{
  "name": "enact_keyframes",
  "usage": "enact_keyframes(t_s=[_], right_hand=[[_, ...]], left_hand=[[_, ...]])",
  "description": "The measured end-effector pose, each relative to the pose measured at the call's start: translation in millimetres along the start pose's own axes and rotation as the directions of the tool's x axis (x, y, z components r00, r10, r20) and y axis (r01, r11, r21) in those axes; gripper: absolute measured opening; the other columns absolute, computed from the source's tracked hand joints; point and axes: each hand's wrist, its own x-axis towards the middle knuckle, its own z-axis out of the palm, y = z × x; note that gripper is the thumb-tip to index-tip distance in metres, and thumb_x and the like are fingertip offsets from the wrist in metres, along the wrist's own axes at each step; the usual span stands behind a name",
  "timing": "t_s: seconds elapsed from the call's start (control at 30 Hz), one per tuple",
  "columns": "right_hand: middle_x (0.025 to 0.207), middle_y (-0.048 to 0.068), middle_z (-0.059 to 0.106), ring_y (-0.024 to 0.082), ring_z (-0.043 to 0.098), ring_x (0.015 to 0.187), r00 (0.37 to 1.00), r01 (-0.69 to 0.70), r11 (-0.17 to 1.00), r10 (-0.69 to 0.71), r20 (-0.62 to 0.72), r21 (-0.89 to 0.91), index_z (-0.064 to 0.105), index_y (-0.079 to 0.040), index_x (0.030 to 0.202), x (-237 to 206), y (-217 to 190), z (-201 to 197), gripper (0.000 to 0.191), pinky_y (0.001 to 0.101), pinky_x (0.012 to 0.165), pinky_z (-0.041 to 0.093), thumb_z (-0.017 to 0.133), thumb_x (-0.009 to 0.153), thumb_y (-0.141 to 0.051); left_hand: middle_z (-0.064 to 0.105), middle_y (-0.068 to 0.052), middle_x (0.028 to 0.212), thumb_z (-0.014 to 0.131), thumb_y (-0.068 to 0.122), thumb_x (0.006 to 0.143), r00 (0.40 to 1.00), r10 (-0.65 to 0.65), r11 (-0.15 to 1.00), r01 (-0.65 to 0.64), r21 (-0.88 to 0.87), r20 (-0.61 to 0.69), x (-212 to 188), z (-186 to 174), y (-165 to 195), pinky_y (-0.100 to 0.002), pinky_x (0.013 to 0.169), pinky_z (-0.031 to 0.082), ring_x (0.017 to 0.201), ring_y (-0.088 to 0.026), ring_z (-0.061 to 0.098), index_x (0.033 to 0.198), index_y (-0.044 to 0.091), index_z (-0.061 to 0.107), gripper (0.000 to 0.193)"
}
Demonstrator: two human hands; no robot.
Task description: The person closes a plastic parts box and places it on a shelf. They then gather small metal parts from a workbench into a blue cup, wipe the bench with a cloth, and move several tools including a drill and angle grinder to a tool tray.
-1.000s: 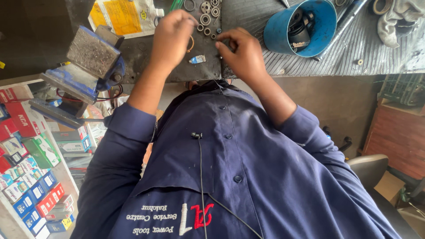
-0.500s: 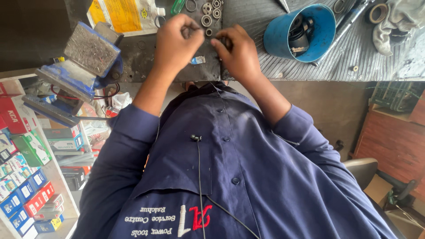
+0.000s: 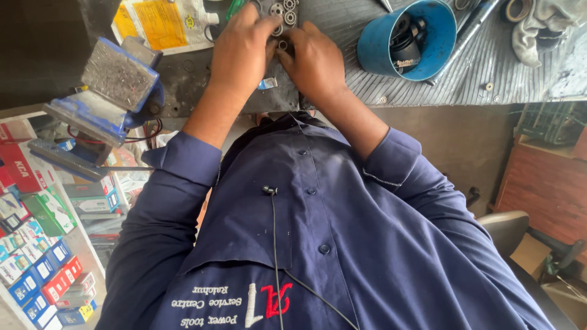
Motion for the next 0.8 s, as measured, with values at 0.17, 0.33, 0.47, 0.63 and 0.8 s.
enact_keyframes(t_s=[0.17,0.33,0.47,0.63,0.8], right_hand=[[0.096,0.012,0.062,0.033,0.066,0.087,0.999,0.024,0.999,-0.023,-0.024,0.021,0.068,-0.008,0.106,-3.7,5.8,6.6,0.024,0.0452,0.072,0.052,0.081,0.091,-0.021],[0.090,0.010,0.058,0.026,0.059,0.078,0.921,-0.389,0.567,0.247,0.300,0.726,0.064,-0.004,0.105,-21.9,26.5,0.5,0.026,0.0401,0.070,0.050,0.069,0.101,-0.029],[0.104,0.012,0.061,0.024,0.059,0.091,0.757,-0.537,-0.513,0.057,0.650,0.670,0.058,-0.002,0.110,-41.6,31.8,-21.8,0.033,0.0392,0.082,0.051,0.047,0.106,-0.032],[0.115,0.012,0.059,0.023,0.059,0.105,0.900,-0.280,-0.403,0.207,0.385,0.871,0.057,-0.001,0.128,-64.0,11.1,-64.6,0.043,0.0398,0.095,0.051,0.049,0.104,-0.036],[0.118,0.008,0.057,0.018,0.054,0.100,0.908,0.238,-0.007,0.357,-0.219,0.971,0.053,-0.003,0.138,-75.1,7.2,-110.0,0.050,0.0341,0.090,0.047,0.048,0.114,-0.046]], left_hand=[[0.061,-0.013,0.111,0.083,0.010,0.086,0.999,0.020,0.999,-0.021,0.039,0.036,6.6,3.0,-5.3,-0.045,0.087,0.052,0.107,-0.035,0.062,0.119,0.009,0.067,0.037],[0.061,-0.016,0.111,0.086,0.014,0.086,0.996,0.057,0.997,-0.060,0.038,0.075,9.0,6.0,-18.2,-0.047,0.084,0.052,0.104,-0.038,0.063,0.113,0.002,0.062,0.038],[0.064,-0.011,0.105,0.080,0.020,0.094,0.987,-0.125,0.948,0.150,-0.282,0.103,9.6,5.0,-15.3,-0.043,0.084,0.053,0.097,-0.031,0.065,0.110,0.004,0.062,0.029],[0.062,-0.007,0.103,0.058,0.028,0.100,0.901,-0.258,-0.260,0.282,-0.923,0.348,13.7,2.5,35.1,-0.038,0.084,0.055,0.093,-0.017,0.062,0.120,0.004,0.063,0.032],[0.064,-0.010,0.121,0.050,0.031,0.114,0.955,-0.218,-0.349,0.115,-0.930,0.199,30.8,31.3,134.9,-0.038,0.104,0.051,0.111,-0.019,0.061,0.130,0.001,0.061,0.036]])
